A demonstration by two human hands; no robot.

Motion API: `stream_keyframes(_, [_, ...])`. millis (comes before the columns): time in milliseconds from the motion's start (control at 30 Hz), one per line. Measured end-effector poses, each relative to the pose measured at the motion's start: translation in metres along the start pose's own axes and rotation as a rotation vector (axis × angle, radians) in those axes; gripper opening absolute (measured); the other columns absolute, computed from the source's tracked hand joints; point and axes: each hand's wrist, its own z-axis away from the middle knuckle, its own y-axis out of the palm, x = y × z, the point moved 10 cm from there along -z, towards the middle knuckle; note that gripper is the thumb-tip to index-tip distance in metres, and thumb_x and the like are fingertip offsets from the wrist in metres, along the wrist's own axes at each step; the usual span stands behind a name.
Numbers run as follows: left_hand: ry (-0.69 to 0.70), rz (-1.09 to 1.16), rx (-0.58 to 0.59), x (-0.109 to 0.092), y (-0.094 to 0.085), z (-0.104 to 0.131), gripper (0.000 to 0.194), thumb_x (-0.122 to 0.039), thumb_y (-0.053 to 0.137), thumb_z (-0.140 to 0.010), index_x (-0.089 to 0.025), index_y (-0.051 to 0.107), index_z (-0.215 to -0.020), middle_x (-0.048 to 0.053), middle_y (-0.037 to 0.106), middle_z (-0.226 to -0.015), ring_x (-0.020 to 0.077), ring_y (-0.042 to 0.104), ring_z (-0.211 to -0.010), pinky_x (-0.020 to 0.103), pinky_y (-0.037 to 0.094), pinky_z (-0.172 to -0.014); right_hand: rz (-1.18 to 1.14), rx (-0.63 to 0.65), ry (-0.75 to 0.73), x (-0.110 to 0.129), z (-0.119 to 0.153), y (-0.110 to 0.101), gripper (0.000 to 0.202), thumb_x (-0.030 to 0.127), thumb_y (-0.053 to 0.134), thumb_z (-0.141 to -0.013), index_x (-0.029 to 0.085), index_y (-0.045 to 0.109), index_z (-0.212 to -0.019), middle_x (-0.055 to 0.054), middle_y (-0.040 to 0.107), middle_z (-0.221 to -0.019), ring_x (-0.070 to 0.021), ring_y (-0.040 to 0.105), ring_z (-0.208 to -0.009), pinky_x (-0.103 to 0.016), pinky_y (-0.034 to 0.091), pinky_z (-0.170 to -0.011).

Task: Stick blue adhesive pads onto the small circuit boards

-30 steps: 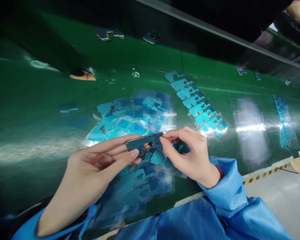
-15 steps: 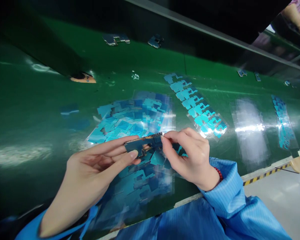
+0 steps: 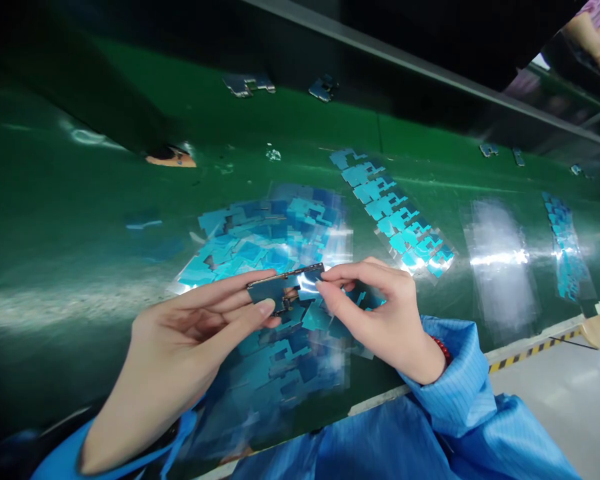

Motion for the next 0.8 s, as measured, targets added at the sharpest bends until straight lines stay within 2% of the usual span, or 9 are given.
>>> stream_keyframes(267, [0.04,0.012,-0.024,-0.003,-0.002,0.001,0.025,-0.02,0.078,-0.069,-0.025,0.075,-0.094,-0.003,0.078,-0.076,0.01,0.071,-0.057,0.014,0.059,-0.062,0.066,0.083,-0.089,0.008,0.003,0.009,0.008,0.014,0.062,-0.085,0.021,0.06,-0.082,0.001,0.063,-0.077,-0.0138,0.059,-0.075,-0.031,0.049,-0.072])
stream_keyframes(467, [0.045,0.007,-0.005,-0.003,-0.001,-0.001,0.028,-0.019,0.078,-0.068,-0.023,0.074,-0.095,-0.002,0.078,-0.078,0.0107,0.071,-0.057,0.015,0.059,-0.061,-0.006,0.128,-0.014,0.003,0.0,0.012,0.008,0.017,0.061,-0.085,0.02,0.059,-0.078,-0.006,0.058,-0.099,-0.0175,0.057,-0.101,-0.034,0.048,-0.088])
stream_keyframes(567, [0.029,-0.002,-0.009,-0.003,0.0,0.0,0.029,-0.02,0.079,-0.067,-0.023,0.074,-0.095,-0.002,0.078,-0.074,0.0119,0.071,-0.056,0.018,0.06,-0.061,-0.072,0.134,0.032,-0.003,-0.002,0.014,0.009,0.017,0.061,-0.085,0.021,0.06,-0.077,-0.006,0.06,-0.102,-0.0185,0.057,-0.105,-0.037,0.048,-0.092])
stream_keyframes(667, [0.02,0.011,-0.046,-0.003,-0.001,0.003,0.027,-0.02,0.078,-0.067,-0.023,0.075,-0.094,-0.002,0.077,-0.072,0.0126,0.07,-0.056,0.019,0.06,-0.061,-0.151,0.109,0.081,-0.012,-0.002,0.014,0.007,0.018,0.063,-0.084,0.021,0.062,-0.077,-0.007,0.062,-0.103,-0.0187,0.06,-0.102,-0.038,0.051,-0.091])
stream_keyframes(800, [0.04,0.036,-0.104,-0.005,-0.003,0.004,0.025,-0.021,0.076,-0.067,-0.023,0.075,-0.092,-0.002,0.077,-0.072,0.0121,0.069,-0.055,0.019,0.059,-0.06,-0.242,0.082,0.153,-0.023,-0.002,0.015,0.005,0.019,0.065,-0.082,0.02,0.064,-0.077,-0.007,0.061,-0.104,-0.0171,0.061,-0.098,-0.032,0.055,-0.082])
